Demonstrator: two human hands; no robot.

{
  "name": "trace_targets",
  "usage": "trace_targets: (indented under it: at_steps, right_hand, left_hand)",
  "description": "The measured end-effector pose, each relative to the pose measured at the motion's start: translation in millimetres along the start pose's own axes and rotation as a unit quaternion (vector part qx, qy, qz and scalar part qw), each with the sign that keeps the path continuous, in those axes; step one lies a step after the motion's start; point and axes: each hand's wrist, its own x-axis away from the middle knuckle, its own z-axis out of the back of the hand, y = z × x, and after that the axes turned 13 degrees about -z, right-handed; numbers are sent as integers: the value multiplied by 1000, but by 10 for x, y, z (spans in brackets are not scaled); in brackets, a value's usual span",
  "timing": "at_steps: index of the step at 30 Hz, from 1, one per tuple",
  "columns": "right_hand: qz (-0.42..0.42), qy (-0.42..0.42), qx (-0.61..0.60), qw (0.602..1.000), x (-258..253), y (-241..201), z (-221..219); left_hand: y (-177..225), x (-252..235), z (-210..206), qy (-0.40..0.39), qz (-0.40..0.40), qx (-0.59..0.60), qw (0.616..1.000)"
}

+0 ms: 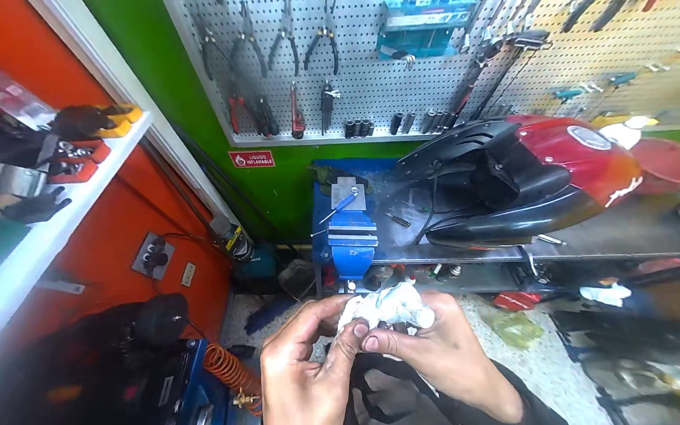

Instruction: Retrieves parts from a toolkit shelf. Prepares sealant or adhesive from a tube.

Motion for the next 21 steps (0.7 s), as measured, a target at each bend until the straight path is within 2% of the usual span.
trace_targets:
  at_steps: [2, 6, 12, 21]
  right_hand:
    - [12, -13, 4, 1000, -2, 40, 44]
    - [103, -57, 32, 993, -25, 91, 132]
    - [216, -104, 88, 967, -63, 94, 205]
    - [328, -36, 163, 930, 36, -114, 205]
  left_hand:
    - [-29, 27, -26, 3, -5, -4, 1000]
    - [11, 87, -28, -4, -36, -17, 999]
    - [61, 189, 56, -46, -149, -71, 985]
    - [212, 188, 200, -143, -284, -209, 925]
